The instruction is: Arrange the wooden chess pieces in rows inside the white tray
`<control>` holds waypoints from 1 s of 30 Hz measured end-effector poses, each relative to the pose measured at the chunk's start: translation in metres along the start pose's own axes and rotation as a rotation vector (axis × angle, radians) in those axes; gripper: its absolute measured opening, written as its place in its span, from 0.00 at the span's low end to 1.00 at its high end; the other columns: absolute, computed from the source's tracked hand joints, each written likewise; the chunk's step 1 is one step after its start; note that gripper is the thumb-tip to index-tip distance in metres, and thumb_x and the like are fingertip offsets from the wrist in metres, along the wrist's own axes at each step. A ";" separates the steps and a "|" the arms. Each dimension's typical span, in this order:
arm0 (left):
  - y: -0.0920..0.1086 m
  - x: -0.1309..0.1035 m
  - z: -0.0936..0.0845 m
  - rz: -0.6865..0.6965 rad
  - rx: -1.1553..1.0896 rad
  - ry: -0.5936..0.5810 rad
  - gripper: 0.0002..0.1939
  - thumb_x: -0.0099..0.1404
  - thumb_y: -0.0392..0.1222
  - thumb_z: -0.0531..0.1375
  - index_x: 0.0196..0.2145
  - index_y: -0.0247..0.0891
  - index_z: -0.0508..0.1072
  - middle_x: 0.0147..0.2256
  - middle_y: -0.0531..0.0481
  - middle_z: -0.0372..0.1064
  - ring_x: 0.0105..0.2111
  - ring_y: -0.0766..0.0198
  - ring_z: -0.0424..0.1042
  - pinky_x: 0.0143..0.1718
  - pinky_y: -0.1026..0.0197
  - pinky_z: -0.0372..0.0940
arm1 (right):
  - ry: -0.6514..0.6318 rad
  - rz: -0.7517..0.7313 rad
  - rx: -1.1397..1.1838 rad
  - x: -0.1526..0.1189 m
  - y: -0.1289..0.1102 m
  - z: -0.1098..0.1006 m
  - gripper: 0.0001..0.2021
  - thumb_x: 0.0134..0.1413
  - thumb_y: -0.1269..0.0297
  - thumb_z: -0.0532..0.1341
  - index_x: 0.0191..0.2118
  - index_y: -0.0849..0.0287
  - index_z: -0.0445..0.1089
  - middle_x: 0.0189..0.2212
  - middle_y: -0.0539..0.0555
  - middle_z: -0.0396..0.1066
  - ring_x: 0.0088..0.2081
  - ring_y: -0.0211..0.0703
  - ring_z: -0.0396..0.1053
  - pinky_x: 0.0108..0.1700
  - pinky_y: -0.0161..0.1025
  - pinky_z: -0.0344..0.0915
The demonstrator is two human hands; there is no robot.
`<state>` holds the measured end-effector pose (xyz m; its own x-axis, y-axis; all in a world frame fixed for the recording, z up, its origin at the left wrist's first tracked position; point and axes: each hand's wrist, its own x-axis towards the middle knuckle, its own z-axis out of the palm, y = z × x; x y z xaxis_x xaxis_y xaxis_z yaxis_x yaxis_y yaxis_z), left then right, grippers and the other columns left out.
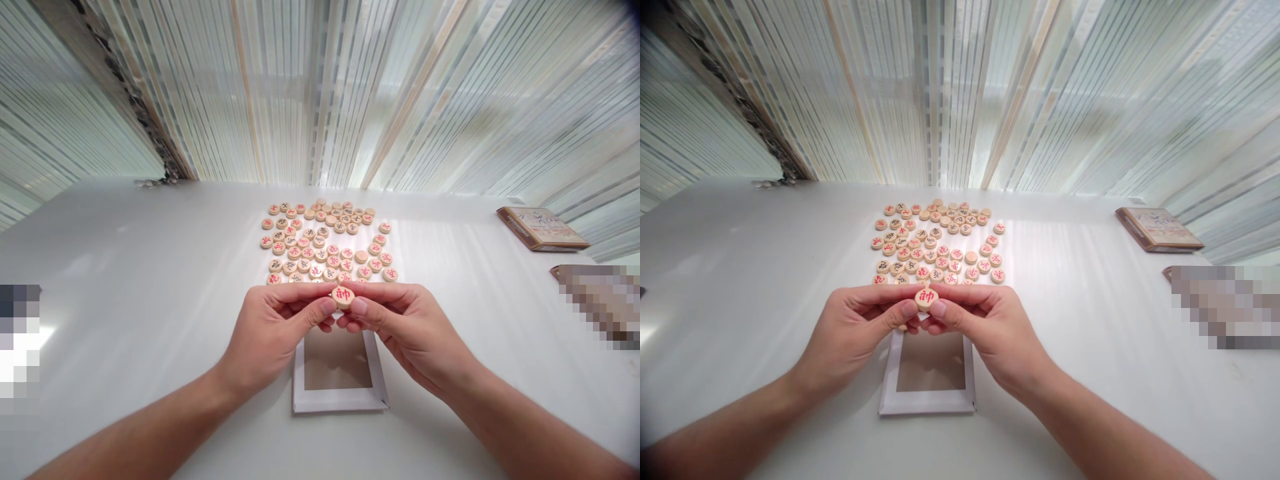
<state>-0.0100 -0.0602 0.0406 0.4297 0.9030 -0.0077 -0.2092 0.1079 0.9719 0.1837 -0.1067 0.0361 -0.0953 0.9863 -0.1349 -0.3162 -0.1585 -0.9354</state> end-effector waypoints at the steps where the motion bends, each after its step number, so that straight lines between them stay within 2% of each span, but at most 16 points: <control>1: 0.000 0.000 0.000 -0.002 0.000 -0.001 0.08 0.65 0.39 0.74 0.43 0.43 0.89 0.33 0.49 0.86 0.30 0.67 0.82 0.35 0.70 0.78 | -0.002 0.002 0.007 0.000 0.000 0.000 0.13 0.58 0.59 0.77 0.48 0.51 0.86 0.34 0.52 0.85 0.36 0.37 0.80 0.44 0.34 0.78; 7: -0.001 -0.002 0.000 -0.027 -0.004 0.005 0.08 0.64 0.39 0.75 0.42 0.39 0.89 0.32 0.47 0.86 0.31 0.63 0.84 0.35 0.68 0.79 | 0.004 0.021 0.024 -0.001 -0.001 0.002 0.13 0.57 0.58 0.78 0.47 0.53 0.87 0.35 0.54 0.85 0.36 0.39 0.81 0.42 0.34 0.79; 14: -0.003 -0.003 0.001 0.032 -0.023 -0.002 0.05 0.63 0.35 0.75 0.38 0.43 0.89 0.31 0.52 0.85 0.30 0.66 0.83 0.35 0.69 0.79 | 0.002 0.044 0.000 0.000 -0.002 0.003 0.13 0.57 0.53 0.77 0.37 0.59 0.86 0.31 0.56 0.83 0.33 0.40 0.81 0.37 0.32 0.78; 18: -0.002 -0.002 0.001 0.044 0.019 -0.032 0.08 0.64 0.34 0.74 0.40 0.43 0.89 0.31 0.52 0.85 0.30 0.67 0.82 0.34 0.71 0.78 | -0.007 0.053 -0.006 0.000 -0.003 0.003 0.15 0.58 0.51 0.76 0.33 0.61 0.84 0.28 0.55 0.81 0.30 0.39 0.79 0.32 0.30 0.77; 24: -0.004 -0.006 0.001 0.036 0.000 -0.033 0.15 0.62 0.31 0.74 0.47 0.40 0.88 0.29 0.52 0.84 0.28 0.67 0.82 0.35 0.69 0.80 | -0.002 0.100 0.017 0.001 -0.003 0.004 0.21 0.58 0.48 0.75 0.29 0.63 0.80 0.25 0.54 0.78 0.23 0.36 0.75 0.24 0.29 0.73; 30: -0.004 -0.006 0.002 0.033 -0.015 -0.080 0.16 0.62 0.29 0.74 0.47 0.39 0.87 0.31 0.52 0.84 0.31 0.67 0.83 0.36 0.71 0.79 | -0.021 0.105 0.021 0.000 -0.001 0.004 0.18 0.55 0.51 0.78 0.30 0.62 0.79 0.22 0.51 0.76 0.21 0.34 0.72 0.23 0.28 0.70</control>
<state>-0.0096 -0.0669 0.0370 0.4910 0.8700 0.0437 -0.2370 0.0851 0.9678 0.1804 -0.1064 0.0384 -0.1486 0.9630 -0.2247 -0.3228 -0.2620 -0.9095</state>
